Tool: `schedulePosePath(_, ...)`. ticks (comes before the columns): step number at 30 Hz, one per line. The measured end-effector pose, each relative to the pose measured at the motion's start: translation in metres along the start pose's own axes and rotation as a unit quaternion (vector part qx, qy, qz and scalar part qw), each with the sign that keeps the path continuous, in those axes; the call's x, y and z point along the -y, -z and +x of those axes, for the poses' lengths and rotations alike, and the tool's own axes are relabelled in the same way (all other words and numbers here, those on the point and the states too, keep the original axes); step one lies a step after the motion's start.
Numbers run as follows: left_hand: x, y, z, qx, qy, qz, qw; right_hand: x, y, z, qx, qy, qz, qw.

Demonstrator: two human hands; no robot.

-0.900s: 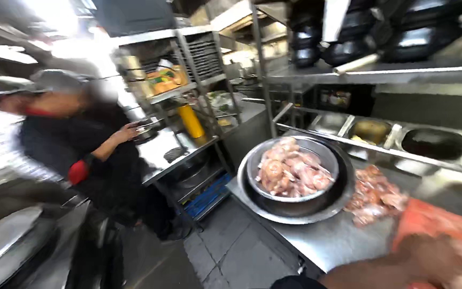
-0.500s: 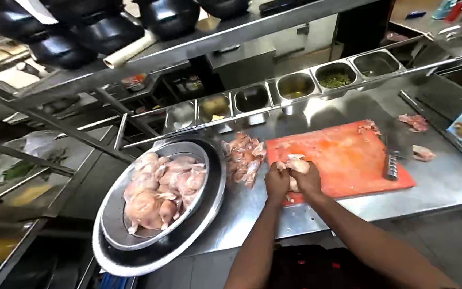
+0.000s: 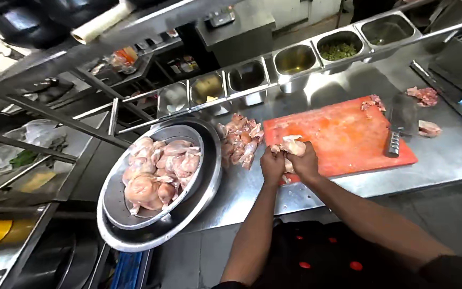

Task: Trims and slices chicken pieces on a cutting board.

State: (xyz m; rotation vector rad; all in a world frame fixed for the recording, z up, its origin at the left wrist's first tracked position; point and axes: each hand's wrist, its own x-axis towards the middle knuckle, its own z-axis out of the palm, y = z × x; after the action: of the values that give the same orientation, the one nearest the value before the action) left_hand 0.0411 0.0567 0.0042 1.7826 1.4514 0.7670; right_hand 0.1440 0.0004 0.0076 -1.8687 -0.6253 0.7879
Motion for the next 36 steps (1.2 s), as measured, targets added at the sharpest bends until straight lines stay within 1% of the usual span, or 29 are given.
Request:
schedulePosePath(5,-0.002,-0.001,0.0,-0.015,0.003,-0.002,1.0,0.002,0.003,-0.001,0.002,0.025,-0.026,0.999)
schedulePosePath(8,-0.004,0.0,0.002,-0.017,0.018,0.005,1.0,0.002,0.001,0.001,0.004,0.031,-0.039,0.999)
schedulePosePath(14,-0.003,0.005,0.01,0.013,0.045,0.002,0.999,0.004,0.003,0.0,0.011,0.049,-0.067,0.997)
schedulePosePath(18,-0.009,0.005,0.008,-0.001,0.064,0.008,0.998,0.005,0.003,0.0,0.015,0.054,-0.078,0.995)
schedulePosePath(22,-0.01,0.005,0.008,-0.004,0.079,0.004,0.997,0.001,0.002,0.0,0.013,0.081,-0.083,0.993)
schedulePosePath(25,-0.014,0.005,0.008,-0.01,0.089,0.024,0.996,0.0,0.001,0.0,0.01,0.085,-0.094,0.992)
schedulePosePath(28,-0.016,0.003,0.008,-0.022,0.107,0.038,0.993,-0.001,0.001,-0.001,0.009,0.088,-0.095,0.992)
schedulePosePath(32,-0.013,0.002,0.014,-0.029,0.124,0.028,0.991,-0.007,-0.002,-0.005,-0.008,0.101,-0.083,0.991)
schedulePosePath(36,-0.017,0.002,0.017,-0.019,0.126,0.035,0.991,-0.008,-0.001,-0.008,-0.022,0.082,-0.059,0.995)
